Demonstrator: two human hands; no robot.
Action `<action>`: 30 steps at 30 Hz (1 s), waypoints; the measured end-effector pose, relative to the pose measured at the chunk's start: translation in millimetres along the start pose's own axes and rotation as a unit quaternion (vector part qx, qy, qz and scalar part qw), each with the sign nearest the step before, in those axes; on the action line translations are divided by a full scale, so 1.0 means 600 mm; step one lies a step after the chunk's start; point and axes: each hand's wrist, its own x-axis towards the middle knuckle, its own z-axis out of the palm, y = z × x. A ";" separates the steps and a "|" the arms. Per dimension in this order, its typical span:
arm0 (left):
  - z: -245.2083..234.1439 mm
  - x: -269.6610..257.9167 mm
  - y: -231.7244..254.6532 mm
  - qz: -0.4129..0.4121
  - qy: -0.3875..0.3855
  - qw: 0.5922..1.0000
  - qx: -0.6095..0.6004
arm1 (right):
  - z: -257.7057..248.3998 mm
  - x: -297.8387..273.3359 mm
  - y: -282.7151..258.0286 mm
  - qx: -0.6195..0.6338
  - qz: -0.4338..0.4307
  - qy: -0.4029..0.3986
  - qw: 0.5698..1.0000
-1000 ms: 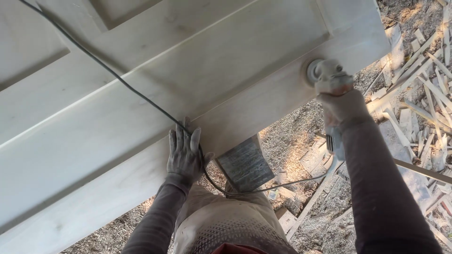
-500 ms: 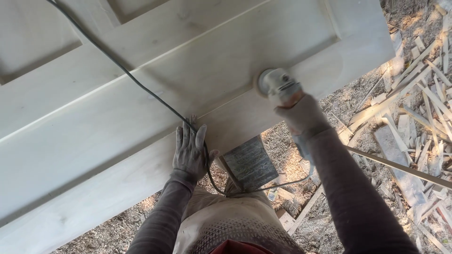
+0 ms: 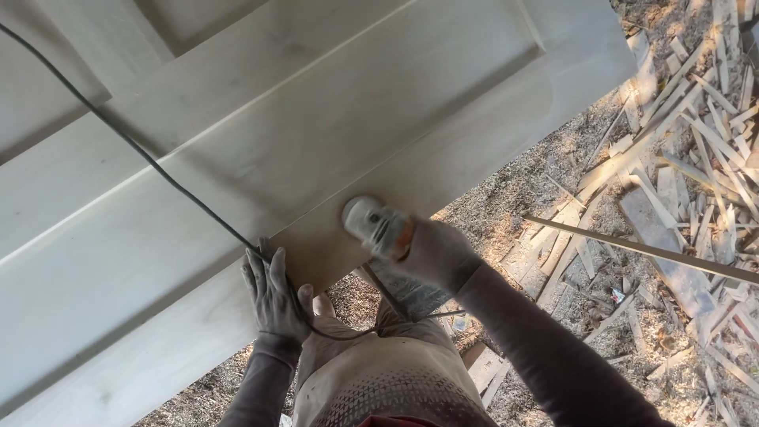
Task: Sanding a wooden door using a power orbital sander
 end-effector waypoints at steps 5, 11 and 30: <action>0.040 0.031 0.039 0.012 -0.064 0.998 0.020 | -0.090 0.034 0.109 0.016 0.049 0.067 0.996; 0.111 0.111 0.153 0.083 -0.149 0.982 0.075 | -0.159 0.094 0.266 0.127 0.104 0.166 0.972; 0.196 0.240 0.282 0.192 -0.101 0.975 0.039 | -0.369 0.149 0.551 0.253 0.222 0.265 0.903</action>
